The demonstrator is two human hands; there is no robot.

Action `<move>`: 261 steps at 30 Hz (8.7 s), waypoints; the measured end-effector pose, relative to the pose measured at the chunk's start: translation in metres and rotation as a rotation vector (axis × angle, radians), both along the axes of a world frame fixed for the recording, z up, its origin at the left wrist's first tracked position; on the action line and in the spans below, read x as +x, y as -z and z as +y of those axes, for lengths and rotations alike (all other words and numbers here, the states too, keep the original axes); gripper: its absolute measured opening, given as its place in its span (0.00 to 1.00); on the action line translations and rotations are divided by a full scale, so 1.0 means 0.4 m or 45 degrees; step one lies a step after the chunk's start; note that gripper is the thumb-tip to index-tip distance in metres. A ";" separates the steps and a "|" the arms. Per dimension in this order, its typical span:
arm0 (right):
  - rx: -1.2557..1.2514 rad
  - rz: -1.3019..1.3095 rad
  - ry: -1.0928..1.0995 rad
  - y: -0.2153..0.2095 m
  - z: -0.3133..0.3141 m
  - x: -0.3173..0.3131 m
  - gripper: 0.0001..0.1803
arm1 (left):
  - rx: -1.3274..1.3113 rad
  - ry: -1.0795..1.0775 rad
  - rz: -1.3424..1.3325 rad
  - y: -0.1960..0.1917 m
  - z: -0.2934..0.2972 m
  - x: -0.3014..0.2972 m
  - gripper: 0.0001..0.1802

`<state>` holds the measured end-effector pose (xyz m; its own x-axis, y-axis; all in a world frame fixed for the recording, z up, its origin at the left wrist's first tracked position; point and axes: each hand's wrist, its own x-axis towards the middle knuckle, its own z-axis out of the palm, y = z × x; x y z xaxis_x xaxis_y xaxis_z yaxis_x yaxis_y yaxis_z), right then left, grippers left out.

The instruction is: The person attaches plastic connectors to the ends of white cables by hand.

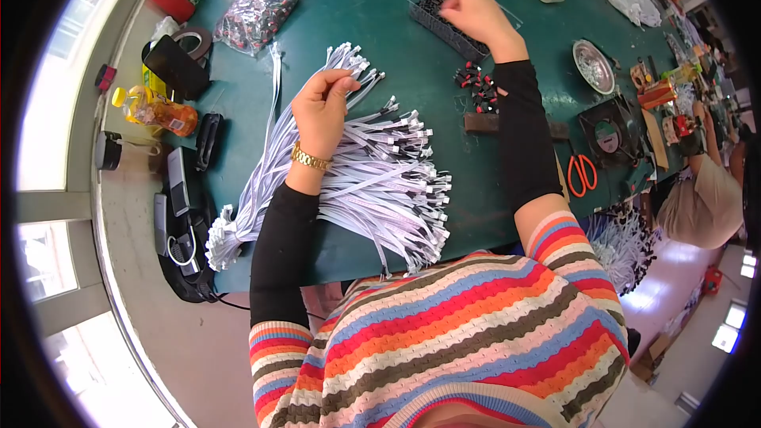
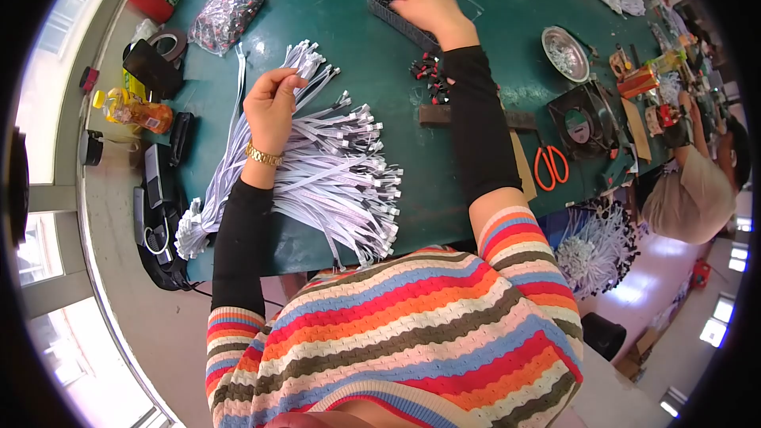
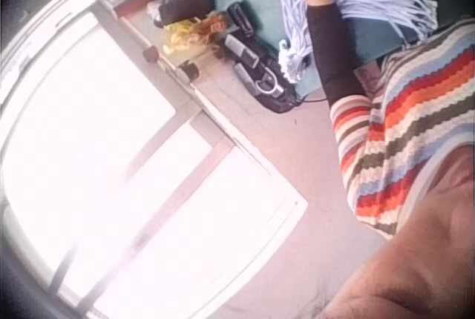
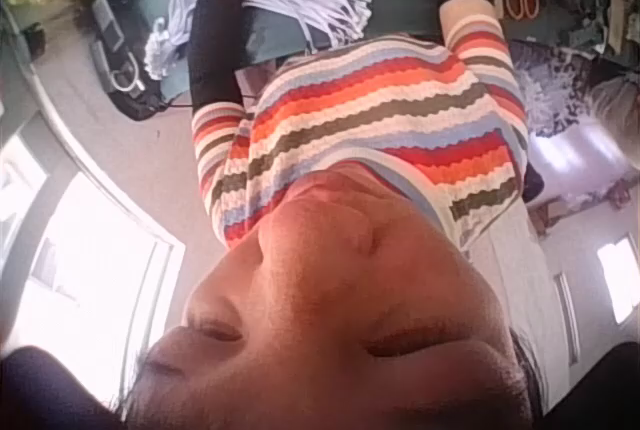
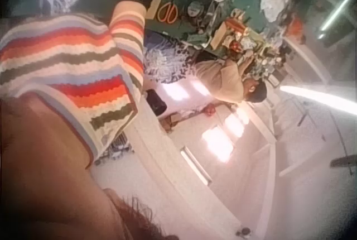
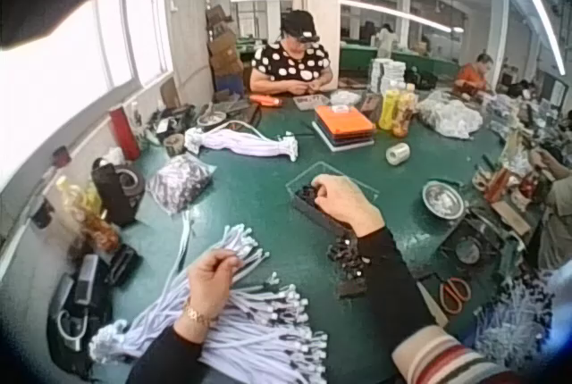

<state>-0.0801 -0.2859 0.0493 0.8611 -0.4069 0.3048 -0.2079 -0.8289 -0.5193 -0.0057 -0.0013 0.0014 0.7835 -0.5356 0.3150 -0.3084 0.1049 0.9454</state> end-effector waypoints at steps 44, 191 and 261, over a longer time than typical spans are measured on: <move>0.288 0.325 0.164 0.059 -0.094 -0.035 0.09 | -0.107 0.182 0.249 -0.002 0.004 0.012 0.04; 0.703 0.010 -0.829 0.029 0.281 0.081 0.06 | 0.473 0.143 0.296 -0.041 0.012 0.022 0.11; 0.177 0.463 -0.635 0.092 0.216 0.095 0.09 | 0.694 -0.002 -0.558 0.032 0.001 0.017 0.06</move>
<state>-0.0420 -0.1996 0.0125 0.9960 0.0554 -0.0701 0.0025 -0.8017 -0.5977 0.0010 -0.0008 -0.0116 0.6463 -0.7064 0.2887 -0.6733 -0.3499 0.6513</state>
